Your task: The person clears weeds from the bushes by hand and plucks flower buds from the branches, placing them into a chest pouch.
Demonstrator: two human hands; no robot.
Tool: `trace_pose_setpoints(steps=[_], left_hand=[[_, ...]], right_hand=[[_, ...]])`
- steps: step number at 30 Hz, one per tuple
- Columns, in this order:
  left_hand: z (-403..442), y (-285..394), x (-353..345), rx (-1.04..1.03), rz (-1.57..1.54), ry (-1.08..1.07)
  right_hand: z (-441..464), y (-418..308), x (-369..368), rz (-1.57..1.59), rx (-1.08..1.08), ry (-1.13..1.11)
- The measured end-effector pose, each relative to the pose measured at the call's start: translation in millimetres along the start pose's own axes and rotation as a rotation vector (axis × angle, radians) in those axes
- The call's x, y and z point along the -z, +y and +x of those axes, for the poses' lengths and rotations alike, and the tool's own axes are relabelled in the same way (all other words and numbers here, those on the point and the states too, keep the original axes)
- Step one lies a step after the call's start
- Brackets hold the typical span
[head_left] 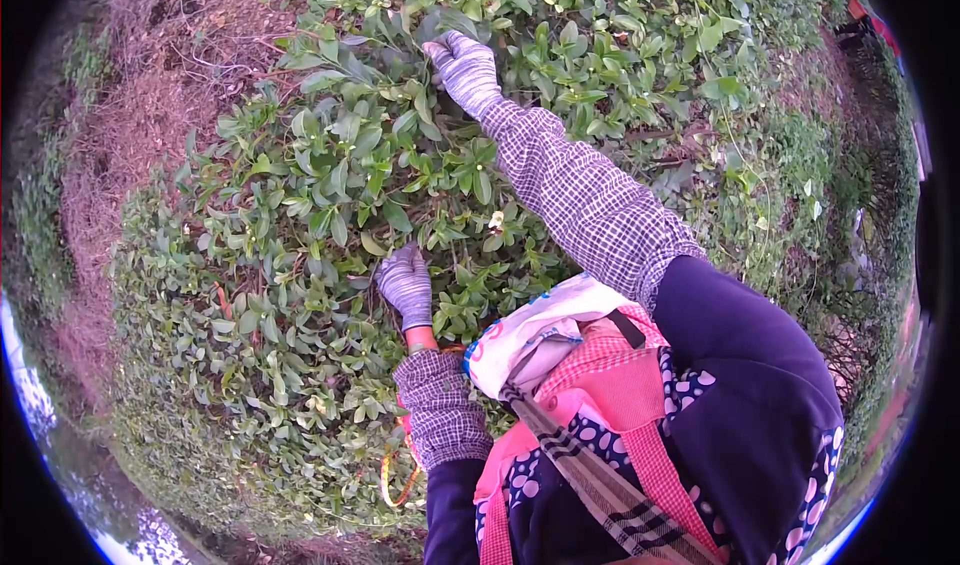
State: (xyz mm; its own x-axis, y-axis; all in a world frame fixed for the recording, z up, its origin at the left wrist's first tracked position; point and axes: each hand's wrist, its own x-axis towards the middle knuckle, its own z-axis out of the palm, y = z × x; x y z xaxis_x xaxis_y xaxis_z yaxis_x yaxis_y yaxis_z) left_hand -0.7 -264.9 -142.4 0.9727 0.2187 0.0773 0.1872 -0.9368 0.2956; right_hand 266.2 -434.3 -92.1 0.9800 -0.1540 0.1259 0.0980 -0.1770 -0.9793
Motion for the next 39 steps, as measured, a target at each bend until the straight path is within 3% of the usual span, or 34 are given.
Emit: trace_pose_setpoints(steps=[3,4,5,6,7,8,14,16,17,18,20,22,23,26,27,28,29,31,32,34,35,36,38,39], left_hand=[[3.2,2.9,0.2,0.022,0.053,-0.021],[5.3,3.3,-0.2,0.015,0.045,-0.012],[5.9,3.4,-0.4,0.007,0.032,-0.006],[5.2,3.2,-0.3,0.0,0.02,-0.003],[4.5,2.0,0.5,-0.004,0.009,-0.009],[5.1,1.8,0.8,-0.008,0.006,-0.007],[0.8,8.7,2.1,0.003,-0.015,0.014],[1.0,10.8,2.8,0.006,-0.032,0.011],[-0.3,11.4,2.6,0.013,-0.046,0.001],[-2.1,11.6,2.4,0.021,-0.059,-0.007],[-3.0,8.0,1.1,0.011,-0.028,-0.017],[-4.9,4.7,-2.6,-0.009,0.051,-0.024],[-3.3,-1.7,-9.5,0.02,0.16,-0.058],[-13.1,-8.4,-20.8,0.122,0.072,0.034],[-14.8,-4.9,-14.5,0.074,0.227,-0.073],[-9.2,0.1,-10.7,0.083,0.218,-0.066],[-4.9,2.8,-8.0,0.036,0.176,-0.105],[-4.2,-9.1,-20.3,-0.027,0.048,-0.11],[-1.8,5.0,-10.5,-0.012,0.038,-0.021],[10.5,15.2,-9.2,-0.019,-0.147,0.04],[15.1,32.6,6.0,0.068,-0.079,-0.074],[18.3,26.5,-4.8,0.038,-0.131,-0.089],[14.5,29.9,-6.9,0.01,-0.159,-0.05],[12.2,29.8,-7.4,0.024,-0.138,-0.059]], right_hand=[[-22.8,-9.2,33.0,-0.253,0.118,-0.197],[-30.6,-6.0,46.6,-0.331,0.055,-0.32],[-40.9,-10.3,63.5,-0.3,-0.196,-0.458],[-50.9,13.0,76.3,-0.545,0.096,-0.47],[-61.6,-6.3,94.6,-0.398,-0.383,-0.665],[-77.0,5.6,102.7,-0.114,-0.615,-0.614],[-109.5,13.6,125.7,0.38,-0.909,-0.431],[-133.3,30.9,137.7,0.45,-0.929,-0.618],[-140.7,24.3,143.1,0.256,-1.0,-0.679],[-154.6,34.0,148.8,0.27,-0.906,-0.738],[-169.9,-3.8,147.8,-0.079,-0.753,-0.688],[-199.2,25.0,147.0,0.114,-0.684,-0.546],[-211.3,2.2,155.8,0.082,-0.644,-0.539],[-250.7,-66.8,201.2,-0.028,-0.435,-0.513],[-262.4,-81.3,221.5,-0.121,-0.432,-0.608],[-276.2,-92.3,239.4,-0.286,-0.27,-0.582],[-286.7,-92.0,256.6,-0.201,-0.149,-0.542],[-290.3,-164.2,304.5,-0.062,-0.205,-0.602],[-295.4,-160.1,341.9,-0.251,-0.099,-0.611],[-299.3,-174.8,376.4,-0.192,-0.299,-0.179],[-298.2,-167.5,390.5,-0.147,-0.402,0.067],[-302.3,-142.7,412.6,-0.096,-0.486,0.197],[-336.4,-22.3,479.2,-0.158,-0.664,0.161],[-363.6,-3.7,473.6,-1.011,-0.485,-0.186]])
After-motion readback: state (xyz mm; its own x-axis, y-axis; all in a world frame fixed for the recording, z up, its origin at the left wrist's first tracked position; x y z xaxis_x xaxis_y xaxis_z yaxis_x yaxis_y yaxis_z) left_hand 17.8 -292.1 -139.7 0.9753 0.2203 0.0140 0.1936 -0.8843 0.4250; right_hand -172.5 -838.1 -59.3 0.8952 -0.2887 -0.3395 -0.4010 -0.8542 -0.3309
